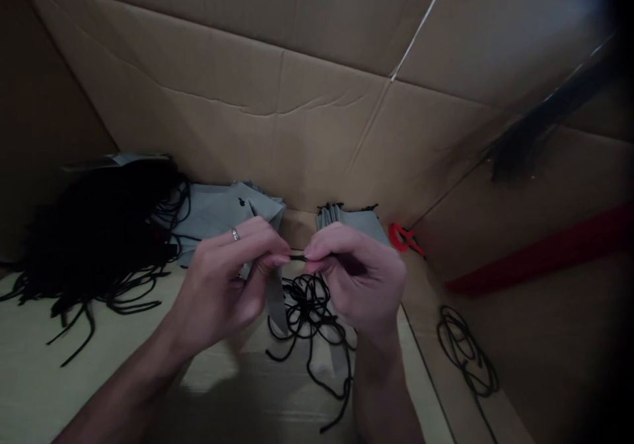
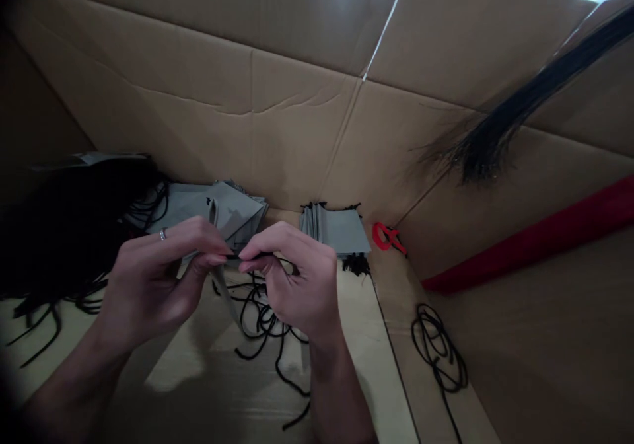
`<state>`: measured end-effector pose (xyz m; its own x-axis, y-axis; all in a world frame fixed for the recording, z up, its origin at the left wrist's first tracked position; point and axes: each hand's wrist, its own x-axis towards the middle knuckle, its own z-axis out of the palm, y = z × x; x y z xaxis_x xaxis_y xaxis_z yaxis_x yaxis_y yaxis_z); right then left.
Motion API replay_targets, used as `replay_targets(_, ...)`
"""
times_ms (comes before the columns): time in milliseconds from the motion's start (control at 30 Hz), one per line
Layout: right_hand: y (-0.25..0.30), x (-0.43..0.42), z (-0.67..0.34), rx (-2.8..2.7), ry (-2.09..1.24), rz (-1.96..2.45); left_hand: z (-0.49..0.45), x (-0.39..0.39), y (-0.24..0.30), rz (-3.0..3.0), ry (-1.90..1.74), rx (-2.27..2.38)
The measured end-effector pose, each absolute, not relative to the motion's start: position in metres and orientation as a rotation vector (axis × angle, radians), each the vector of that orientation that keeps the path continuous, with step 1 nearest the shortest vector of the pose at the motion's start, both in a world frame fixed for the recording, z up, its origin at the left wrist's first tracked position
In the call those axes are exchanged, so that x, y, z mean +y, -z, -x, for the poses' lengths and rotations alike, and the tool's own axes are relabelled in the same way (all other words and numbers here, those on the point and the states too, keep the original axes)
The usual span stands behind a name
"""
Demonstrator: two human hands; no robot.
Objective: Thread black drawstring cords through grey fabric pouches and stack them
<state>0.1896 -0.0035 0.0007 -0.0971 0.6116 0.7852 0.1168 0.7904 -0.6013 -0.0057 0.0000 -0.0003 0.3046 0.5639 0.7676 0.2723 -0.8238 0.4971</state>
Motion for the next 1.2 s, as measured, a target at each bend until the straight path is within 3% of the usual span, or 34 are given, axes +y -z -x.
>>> replay_targets(233,-0.004,-0.012,-0.183,-1.554,-0.363,0.617,0.003,0.0,-0.004,-2.239,-1.567,0.683)
replay_targets(400,-0.011,-0.016,-0.201,-1.653,-0.48,0.653,0.013,0.002,-0.009,-2.134,-1.508,0.641)
replay_targets(600,0.0,0.013,-0.23,-1.821,-0.4,0.945,0.042,0.029,-0.012,-1.765,-1.56,0.324)
replay_targets(800,0.012,0.03,-0.232,-1.791,-0.916,0.957,0.048,0.041,-0.011,-1.722,-1.648,0.308)
replay_targets(900,0.013,0.028,-0.228,-1.684,-0.863,0.985,0.051,0.045,-0.008,-1.867,-1.598,0.547)
replay_targets(1067,0.011,0.022,-0.213,-1.647,-0.508,1.084,0.036,0.037,0.002,-2.498,-1.731,1.366)
replay_targets(1200,0.007,0.014,-0.199,-1.733,-0.581,0.945,0.008,0.023,0.009,-2.69,-1.289,1.098)
